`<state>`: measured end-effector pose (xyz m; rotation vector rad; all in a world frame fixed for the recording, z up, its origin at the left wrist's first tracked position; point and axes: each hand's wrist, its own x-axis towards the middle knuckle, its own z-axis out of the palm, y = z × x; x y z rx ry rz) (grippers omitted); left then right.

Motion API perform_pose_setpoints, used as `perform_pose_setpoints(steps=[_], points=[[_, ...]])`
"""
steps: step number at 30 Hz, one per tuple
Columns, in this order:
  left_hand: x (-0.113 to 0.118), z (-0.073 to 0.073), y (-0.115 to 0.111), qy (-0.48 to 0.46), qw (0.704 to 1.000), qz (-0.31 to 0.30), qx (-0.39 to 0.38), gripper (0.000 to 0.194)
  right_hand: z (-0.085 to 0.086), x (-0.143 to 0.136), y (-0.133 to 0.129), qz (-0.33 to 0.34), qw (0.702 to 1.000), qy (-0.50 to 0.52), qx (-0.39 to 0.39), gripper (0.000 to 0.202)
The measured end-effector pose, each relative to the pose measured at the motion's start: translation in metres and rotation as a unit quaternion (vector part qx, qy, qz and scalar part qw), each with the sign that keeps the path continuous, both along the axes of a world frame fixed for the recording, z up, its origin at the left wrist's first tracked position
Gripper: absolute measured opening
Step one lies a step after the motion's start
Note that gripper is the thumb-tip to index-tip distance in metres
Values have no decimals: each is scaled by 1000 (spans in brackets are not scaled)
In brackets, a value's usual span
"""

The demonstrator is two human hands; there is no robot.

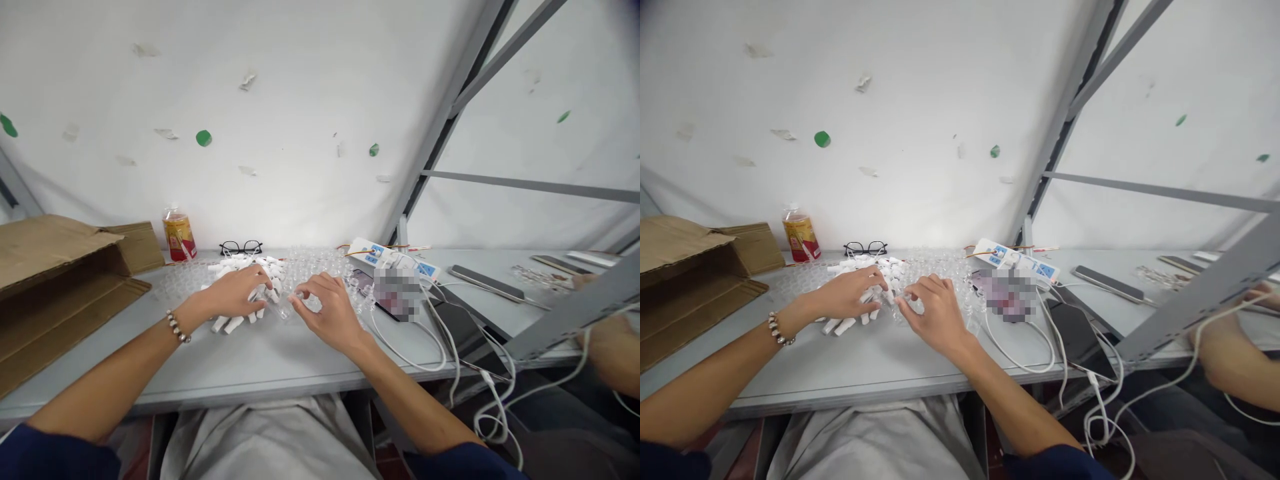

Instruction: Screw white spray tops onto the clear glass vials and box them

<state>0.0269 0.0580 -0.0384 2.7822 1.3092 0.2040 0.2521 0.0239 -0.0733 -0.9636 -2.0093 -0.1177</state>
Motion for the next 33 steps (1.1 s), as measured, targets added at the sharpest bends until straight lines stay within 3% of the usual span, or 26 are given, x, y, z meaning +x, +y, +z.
perform_pose_setpoints(steps=[9, 19, 25, 33], points=[[3, -15, -4, -4, 999, -36, 36, 36, -2, 0, 0, 3, 1000, -2, -5, 19], [2, -24, -4, 17, 997, -24, 68, 37, -2, 0, 1, 5, 1000, -1, -25, 16], [9, -27, -14, 17, 993, -14, 112, 49, -2, 1, 1, 5, 1000, 0, -29, 18], [16, -26, -21, 13, 994, -6, 105, 47, -3, 3, 4, 19, 999, 32, -18, 15]])
